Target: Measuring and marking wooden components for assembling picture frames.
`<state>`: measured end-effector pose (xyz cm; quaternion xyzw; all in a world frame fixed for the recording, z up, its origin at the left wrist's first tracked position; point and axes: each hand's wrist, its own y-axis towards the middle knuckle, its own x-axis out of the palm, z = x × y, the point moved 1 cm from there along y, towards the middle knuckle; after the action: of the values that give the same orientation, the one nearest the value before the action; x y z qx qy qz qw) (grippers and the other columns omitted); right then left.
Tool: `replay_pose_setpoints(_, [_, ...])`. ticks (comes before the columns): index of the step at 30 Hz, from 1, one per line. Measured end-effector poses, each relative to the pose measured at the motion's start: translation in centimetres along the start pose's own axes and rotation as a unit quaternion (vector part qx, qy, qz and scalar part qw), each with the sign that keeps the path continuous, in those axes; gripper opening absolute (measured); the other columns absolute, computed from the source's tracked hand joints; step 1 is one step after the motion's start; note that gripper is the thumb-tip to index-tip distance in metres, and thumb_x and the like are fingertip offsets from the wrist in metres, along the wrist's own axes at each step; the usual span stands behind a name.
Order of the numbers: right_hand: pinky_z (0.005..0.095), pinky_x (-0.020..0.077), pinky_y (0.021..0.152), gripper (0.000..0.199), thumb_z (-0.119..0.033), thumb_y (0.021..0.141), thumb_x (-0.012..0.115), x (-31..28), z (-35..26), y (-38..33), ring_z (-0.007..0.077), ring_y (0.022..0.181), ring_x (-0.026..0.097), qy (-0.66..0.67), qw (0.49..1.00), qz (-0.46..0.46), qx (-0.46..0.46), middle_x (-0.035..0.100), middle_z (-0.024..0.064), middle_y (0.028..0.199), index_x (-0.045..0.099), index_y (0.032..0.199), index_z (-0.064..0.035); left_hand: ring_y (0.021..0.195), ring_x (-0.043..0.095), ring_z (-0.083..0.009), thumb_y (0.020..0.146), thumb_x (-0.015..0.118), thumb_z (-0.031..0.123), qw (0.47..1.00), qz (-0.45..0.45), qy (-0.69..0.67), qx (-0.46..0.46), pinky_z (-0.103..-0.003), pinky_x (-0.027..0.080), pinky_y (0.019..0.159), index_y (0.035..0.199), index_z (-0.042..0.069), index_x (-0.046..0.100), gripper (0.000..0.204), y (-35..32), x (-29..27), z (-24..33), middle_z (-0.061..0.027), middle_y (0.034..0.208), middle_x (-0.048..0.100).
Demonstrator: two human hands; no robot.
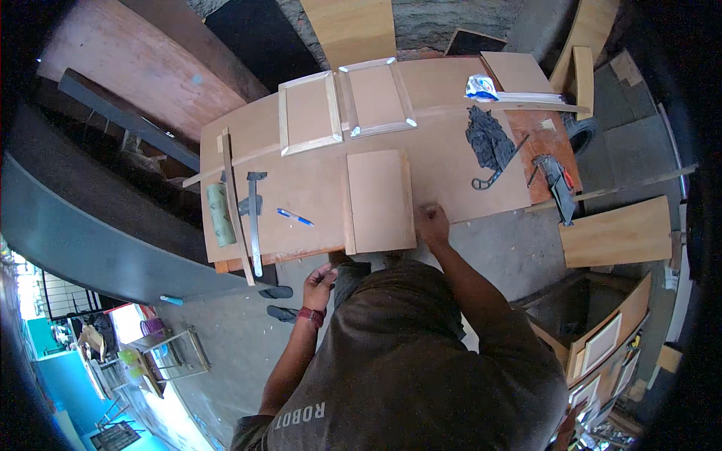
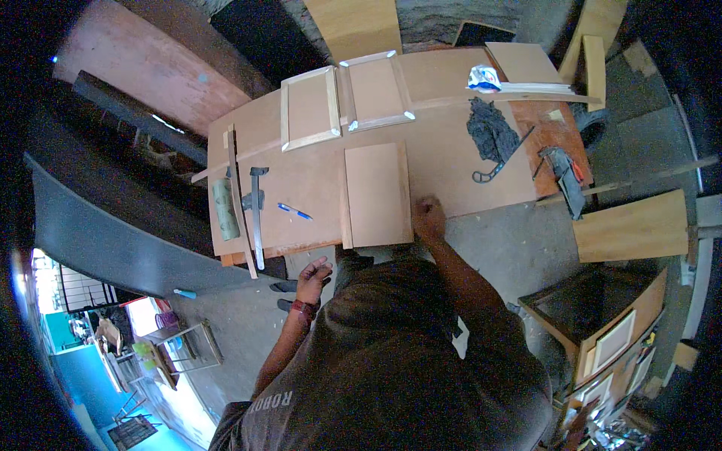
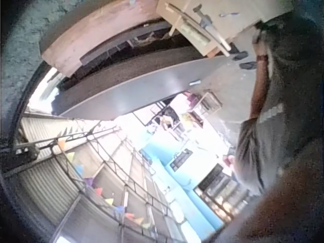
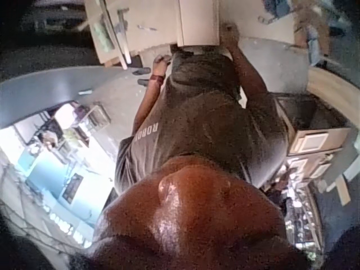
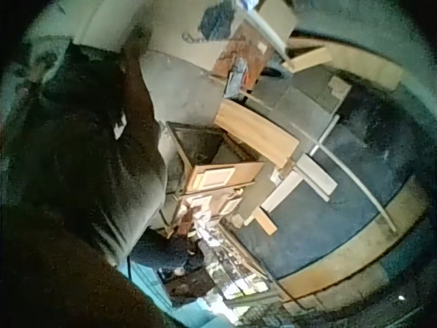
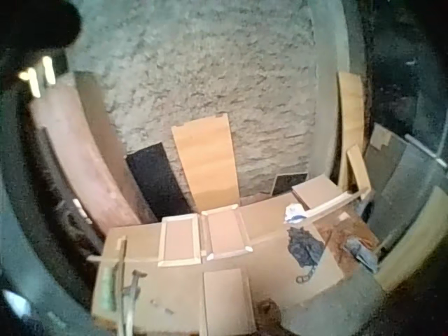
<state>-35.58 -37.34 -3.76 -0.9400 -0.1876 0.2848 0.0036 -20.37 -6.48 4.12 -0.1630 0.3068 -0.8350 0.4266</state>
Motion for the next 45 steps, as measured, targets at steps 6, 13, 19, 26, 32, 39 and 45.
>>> replay_pose_setpoints(6, [0.0346,0.0485,0.065,0.027,-0.027,0.086,0.063,-2.3,5.4,-2.9,0.0192,0.076,0.060,0.004,0.944,-0.227,0.240,0.065,0.0089,0.086,0.063,0.091,-0.0008,0.091,0.056,-0.0099,0.085,0.069,0.020,1.000,-0.021,0.006,-0.001,-0.025,0.044,0.078,0.120,0.002,0.059,0.040,0.6,0.4,-0.7,-0.0009,0.104,0.063])
replay_pose_setpoints(13, [0.0338,0.0518,0.061,0.031,-0.017,0.086,0.063,-2.1,4.2,-3.6,0.0194,0.077,0.066,0.152,0.874,-0.342,0.312,0.067,0.0111,0.088,0.059,0.110,0.0012,0.091,0.057,-0.0098,0.086,0.068,0.019,0.999,-0.028,0.036,-0.005,-0.024,0.045,0.077,0.120,0.002,0.059,0.039,0.8,0.9,0.0,-0.0022,0.105,0.064])
replay_pose_setpoints(19, [0.0331,0.0505,0.064,0.029,-0.012,0.081,0.065,-1.0,7.1,-3.4,0.0183,0.072,0.063,0.156,0.898,-0.284,0.297,0.067,0.0096,0.088,0.062,0.106,0.0028,0.091,0.057,-0.0110,0.086,0.068,0.020,0.999,-0.022,0.027,0.001,-0.027,0.046,0.077,0.121,0.003,0.058,0.040,0.5,0.8,0.1,-0.0009,0.105,0.063])
replay_pose_setpoints(26, [0.0322,0.0473,0.069,0.023,-0.016,0.084,0.062,-1.2,6.6,-3.1,0.0177,0.077,0.059,0.039,0.975,-0.206,0.074,0.064,0.0080,0.086,0.066,0.100,-0.0009,0.092,0.061,-0.0143,0.087,0.066,0.019,0.999,-0.021,0.035,-0.005,-0.030,0.048,0.079,0.122,0.007,0.058,0.039,0.5,0.2,-0.9,-0.0045,0.106,0.066])
replay_pose_setpoints(32, [0.0323,0.0471,0.069,0.028,-0.027,0.085,0.066,-2.0,1.8,-3.7,0.0161,0.076,0.059,0.044,0.991,-0.125,0.010,0.063,0.0073,0.084,0.059,0.098,-0.0028,0.093,0.061,-0.0151,0.088,0.063,0.020,0.999,-0.022,0.043,-0.007,-0.030,0.048,0.080,0.126,0.005,0.056,0.041,0.4,0.0,-0.9,-0.0065,0.108,0.065])
replay_pose_setpoints(39, [0.0438,0.0490,0.076,0.054,-0.038,0.077,0.074,-3.2,-0.9,-4.0,0.0329,0.090,0.061,-0.121,0.986,-0.098,-0.067,0.060,0.0146,0.095,0.049,0.112,-0.0054,0.088,0.059,-0.0116,0.085,0.068,0.021,0.996,-0.030,0.077,0.039,-0.027,0.048,0.077,0.118,0.003,0.060,0.038,1.0,0.6,-0.2,-0.0016,0.099,0.065])
replay_pose_setpoints(45, [0.0467,0.0471,0.083,0.062,-0.036,0.074,0.073,-3.7,-3.2,-3.9,0.0380,0.103,0.055,-0.135,0.982,-0.095,-0.089,0.053,0.0196,0.112,0.044,0.118,-0.0041,0.088,0.062,-0.0174,0.082,0.071,0.022,0.926,-0.046,0.327,0.181,-0.031,0.049,0.082,0.117,0.001,0.058,0.043,0.0,6.3,6.3,-0.0096,0.099,0.066])
